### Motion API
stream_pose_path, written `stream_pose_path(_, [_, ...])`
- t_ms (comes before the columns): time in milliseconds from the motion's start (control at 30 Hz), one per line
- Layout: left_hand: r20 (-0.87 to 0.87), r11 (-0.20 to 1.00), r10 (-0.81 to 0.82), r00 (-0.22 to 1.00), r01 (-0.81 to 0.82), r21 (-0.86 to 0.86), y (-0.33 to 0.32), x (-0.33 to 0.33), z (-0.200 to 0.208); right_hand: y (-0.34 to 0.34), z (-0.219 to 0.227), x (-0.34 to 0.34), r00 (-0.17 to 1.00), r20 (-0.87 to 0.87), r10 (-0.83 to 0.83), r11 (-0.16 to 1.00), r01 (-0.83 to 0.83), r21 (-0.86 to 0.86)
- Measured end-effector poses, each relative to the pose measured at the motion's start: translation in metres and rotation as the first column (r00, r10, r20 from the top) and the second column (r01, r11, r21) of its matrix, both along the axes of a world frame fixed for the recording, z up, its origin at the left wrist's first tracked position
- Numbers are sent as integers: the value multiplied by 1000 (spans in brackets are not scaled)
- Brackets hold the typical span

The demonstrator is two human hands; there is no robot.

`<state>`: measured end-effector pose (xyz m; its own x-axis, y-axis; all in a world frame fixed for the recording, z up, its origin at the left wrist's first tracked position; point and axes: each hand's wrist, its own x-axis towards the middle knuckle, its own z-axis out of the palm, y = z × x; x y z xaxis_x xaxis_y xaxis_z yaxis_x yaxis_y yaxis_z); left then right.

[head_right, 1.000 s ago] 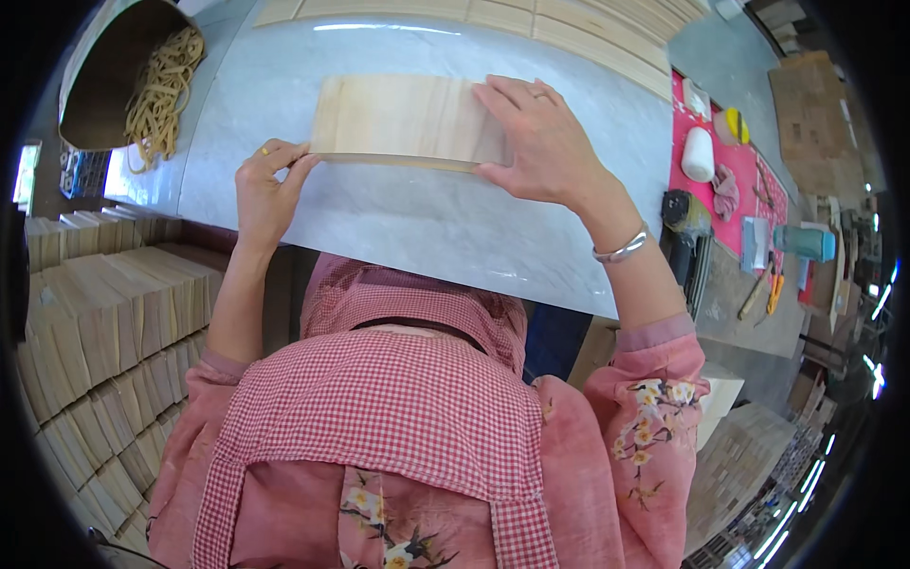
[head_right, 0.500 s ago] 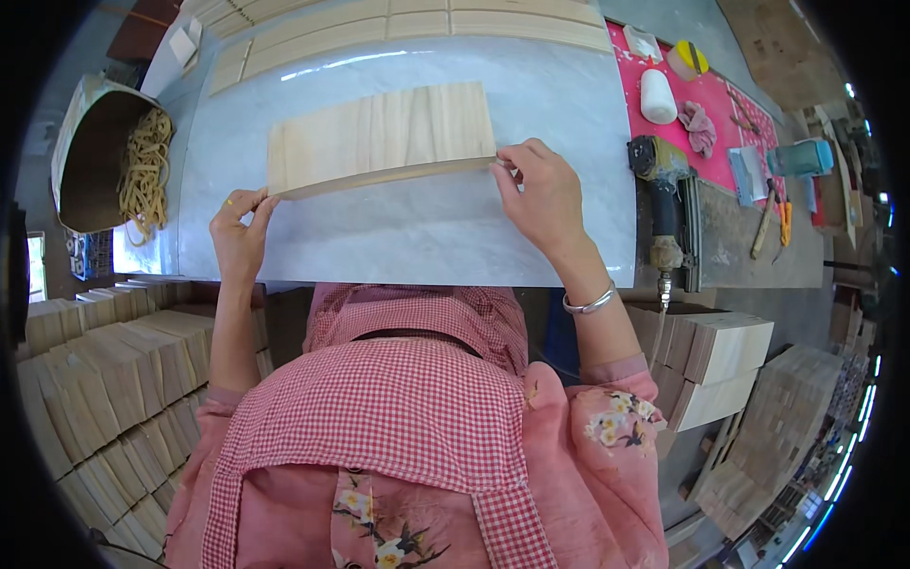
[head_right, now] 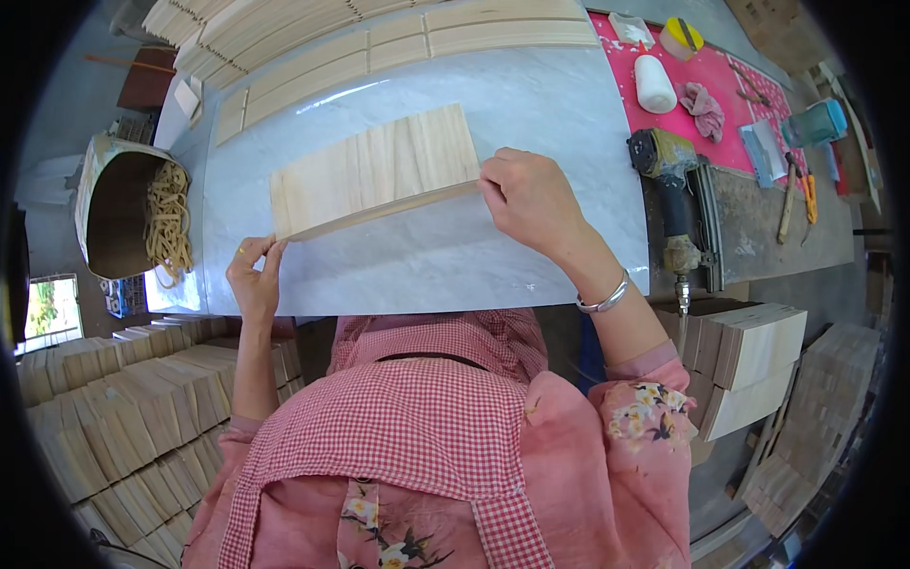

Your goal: Assemble wooden pieces into boxes using glue and a pneumatic stapler.

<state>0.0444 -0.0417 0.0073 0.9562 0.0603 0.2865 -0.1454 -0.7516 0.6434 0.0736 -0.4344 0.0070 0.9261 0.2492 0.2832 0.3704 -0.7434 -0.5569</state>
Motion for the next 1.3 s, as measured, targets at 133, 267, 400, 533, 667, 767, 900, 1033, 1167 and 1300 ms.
stream_pose_path(133, [-26, 998, 14, 1000, -13, 68, -2, -7, 1, -2, -5, -1, 997, 70, 11, 1000, -11, -7])
stream_pose_path(267, [-14, 998, 6, 1000, -5, 60, 0, -16, -4, -6, -1, 2, 999, 20, 31, 999, -31, -19])
stream_pose_path(400, [-17, 998, 9, 1000, -8, 65, -2, -15, -2, -7, -4, 2, 998, 56, 39, 999, -39, -18])
stream_pose_path(533, [-21, 997, 3, 1000, -1, 74, -3, -15, 0, -7, -6, 1, 996, 75, 41, 999, -39, -31])
stream_pose_path(667, [-21, 996, -12, 1000, 14, 84, -3, -15, 1, -7, -7, 0, 996, 81, 36, 999, -33, -34])
stream_pose_path(767, [-8, 996, -26, 1000, 26, 90, -2, -15, 1, -7, -6, 0, 996, 79, 30, 1000, -30, -7])
stream_pose_path(900, [-25, 994, -47, 999, 49, 100, -1, -14, 4, -10, 0, 2, 998, -54, 42, 999, -40, 23])
stream_pose_path(1033, [-205, 999, -8, 979, 1, -33, 9, -14, 11, -14, -1, 15, 994, -99, -45, 983, 61, 172])
stream_pose_path(1167, [-403, 960, 25, 915, -134, -245, 13, -8, 18, -8, -8, 32, 985, -112, -130, 931, 160, 329])
stream_pose_path(1300, [-477, 821, 30, 879, -293, -489, 3, 3, 24, 1, -11, 38, 981, -94, -172, 921, 194, 338])
